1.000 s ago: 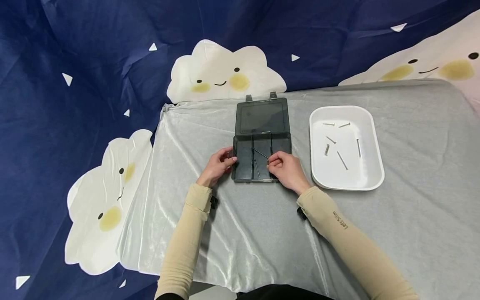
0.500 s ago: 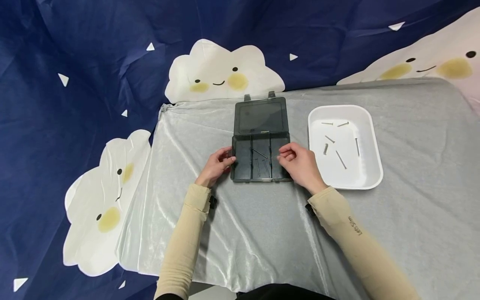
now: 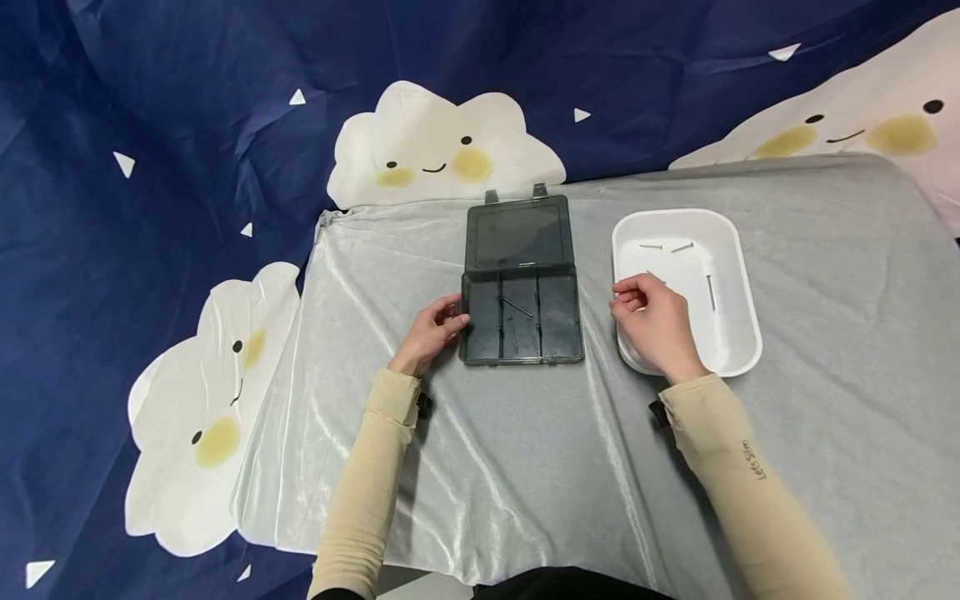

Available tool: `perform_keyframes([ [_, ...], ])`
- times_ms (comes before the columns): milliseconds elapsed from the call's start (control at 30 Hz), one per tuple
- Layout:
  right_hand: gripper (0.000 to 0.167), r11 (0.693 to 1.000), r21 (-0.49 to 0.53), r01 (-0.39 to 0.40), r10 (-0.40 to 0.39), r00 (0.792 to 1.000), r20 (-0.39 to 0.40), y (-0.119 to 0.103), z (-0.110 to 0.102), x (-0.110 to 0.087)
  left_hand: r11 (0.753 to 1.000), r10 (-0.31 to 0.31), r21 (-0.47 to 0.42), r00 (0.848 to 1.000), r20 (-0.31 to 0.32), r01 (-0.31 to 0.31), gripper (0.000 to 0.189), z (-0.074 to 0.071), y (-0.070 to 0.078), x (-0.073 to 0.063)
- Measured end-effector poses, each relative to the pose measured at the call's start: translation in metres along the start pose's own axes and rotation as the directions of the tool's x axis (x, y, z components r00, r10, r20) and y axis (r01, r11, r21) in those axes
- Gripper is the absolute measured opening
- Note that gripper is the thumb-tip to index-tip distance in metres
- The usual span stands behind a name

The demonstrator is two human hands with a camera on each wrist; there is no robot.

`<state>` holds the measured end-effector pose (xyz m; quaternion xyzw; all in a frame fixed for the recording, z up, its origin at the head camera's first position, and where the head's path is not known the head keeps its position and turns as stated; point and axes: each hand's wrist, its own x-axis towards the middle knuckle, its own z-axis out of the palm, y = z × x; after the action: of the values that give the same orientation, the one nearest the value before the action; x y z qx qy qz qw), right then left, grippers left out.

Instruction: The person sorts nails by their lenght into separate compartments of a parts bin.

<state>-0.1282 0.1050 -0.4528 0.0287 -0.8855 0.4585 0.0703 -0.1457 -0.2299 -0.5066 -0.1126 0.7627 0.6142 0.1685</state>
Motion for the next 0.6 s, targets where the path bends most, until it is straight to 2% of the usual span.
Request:
perform_keyframes([
  [200,0.020,0.993,-0.115,0.000,0.002,1.000,0.020,0.021,-0.018,0.002,1.000,-0.004,0.004,1.000,0.003,0.004,0.052,0.000,0.000,-0.001],
  [433,0.026,0.969,-0.240,-0.053,0.082,0.990,0.111,0.043,-0.034,0.003,1.000,-0.001,0.009,1.000,0.009,0.001,0.052,-0.001,0.000,0.000],
  [600,0.029,0.957,-0.277,-0.091,0.130,0.983,0.128,0.052,-0.036,0.002,1.000,-0.003,0.019,1.000,0.008,0.003,0.052,-0.001,0.000,0.000],
])
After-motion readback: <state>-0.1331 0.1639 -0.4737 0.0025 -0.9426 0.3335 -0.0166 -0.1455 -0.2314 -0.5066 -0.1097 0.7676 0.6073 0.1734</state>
